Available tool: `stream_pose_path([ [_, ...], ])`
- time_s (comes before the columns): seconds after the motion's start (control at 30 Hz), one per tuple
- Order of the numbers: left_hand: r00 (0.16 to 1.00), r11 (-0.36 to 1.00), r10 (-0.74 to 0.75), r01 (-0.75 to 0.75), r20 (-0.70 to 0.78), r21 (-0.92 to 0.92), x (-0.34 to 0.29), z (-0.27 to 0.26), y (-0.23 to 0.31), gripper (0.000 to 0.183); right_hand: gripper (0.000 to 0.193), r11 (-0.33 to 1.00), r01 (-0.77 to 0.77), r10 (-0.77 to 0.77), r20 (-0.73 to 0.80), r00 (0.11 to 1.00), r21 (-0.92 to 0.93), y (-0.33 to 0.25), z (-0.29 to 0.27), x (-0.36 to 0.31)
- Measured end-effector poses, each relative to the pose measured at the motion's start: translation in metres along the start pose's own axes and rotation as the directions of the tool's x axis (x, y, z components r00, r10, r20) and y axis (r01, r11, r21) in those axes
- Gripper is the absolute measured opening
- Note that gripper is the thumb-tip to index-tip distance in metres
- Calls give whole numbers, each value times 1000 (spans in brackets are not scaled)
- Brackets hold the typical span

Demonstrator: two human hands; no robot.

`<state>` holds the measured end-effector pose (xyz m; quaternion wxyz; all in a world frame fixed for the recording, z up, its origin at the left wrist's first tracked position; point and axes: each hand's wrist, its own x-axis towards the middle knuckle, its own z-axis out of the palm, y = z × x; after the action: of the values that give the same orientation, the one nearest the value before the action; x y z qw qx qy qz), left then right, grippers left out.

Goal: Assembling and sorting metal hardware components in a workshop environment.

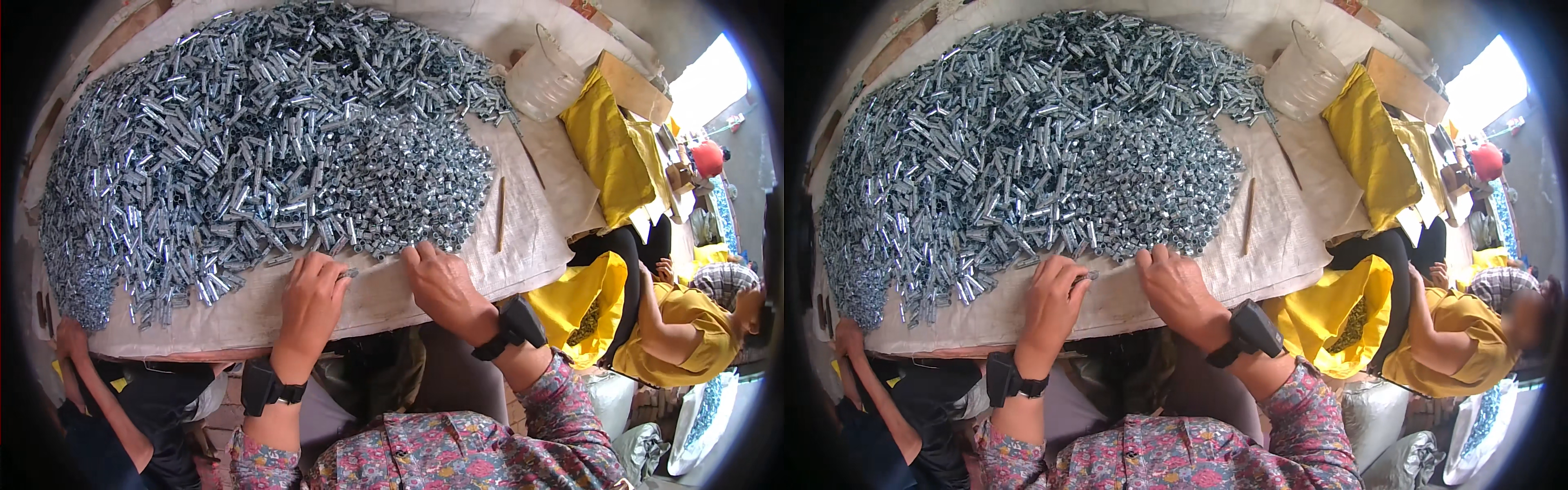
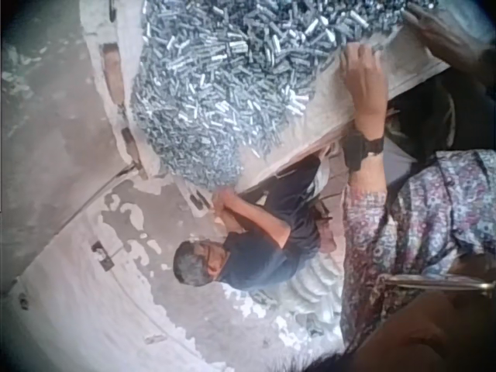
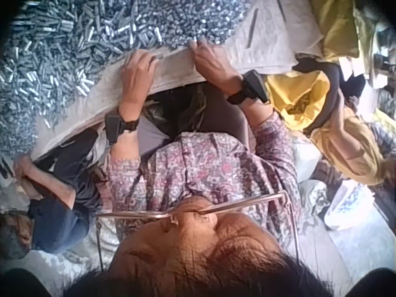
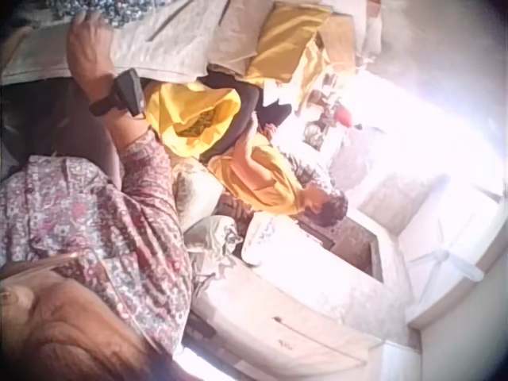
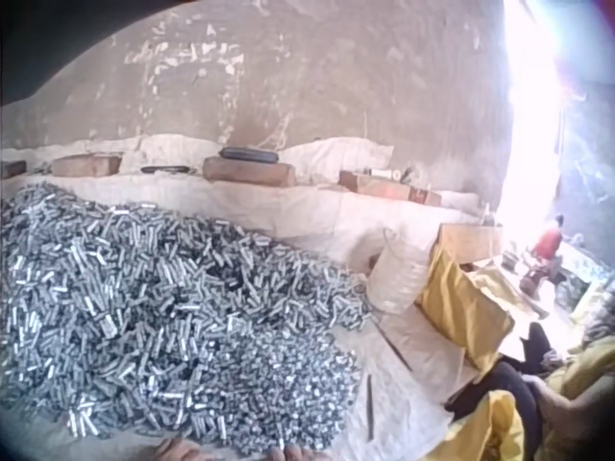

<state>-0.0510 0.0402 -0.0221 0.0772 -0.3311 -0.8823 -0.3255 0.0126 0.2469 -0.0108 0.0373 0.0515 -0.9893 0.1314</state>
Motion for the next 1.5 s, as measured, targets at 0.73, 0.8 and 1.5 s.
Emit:
stream_pose_path([
  [0.73,808,116,-437,487,395,-866,-64,-33,49,23,19,-129,-215,-72,207,976,968,-49,-28,-34],
  [0.8,811,105,-434,478,392,-872,-66,-33,50,23,21,-107,-199,-85,191,978,974,-49,-26,-36],
  [1.5,833,174,-434,451,343,-875,-71,-34,49,17,15,165,-281,19,282,959,946,-56,-28,-41],
])
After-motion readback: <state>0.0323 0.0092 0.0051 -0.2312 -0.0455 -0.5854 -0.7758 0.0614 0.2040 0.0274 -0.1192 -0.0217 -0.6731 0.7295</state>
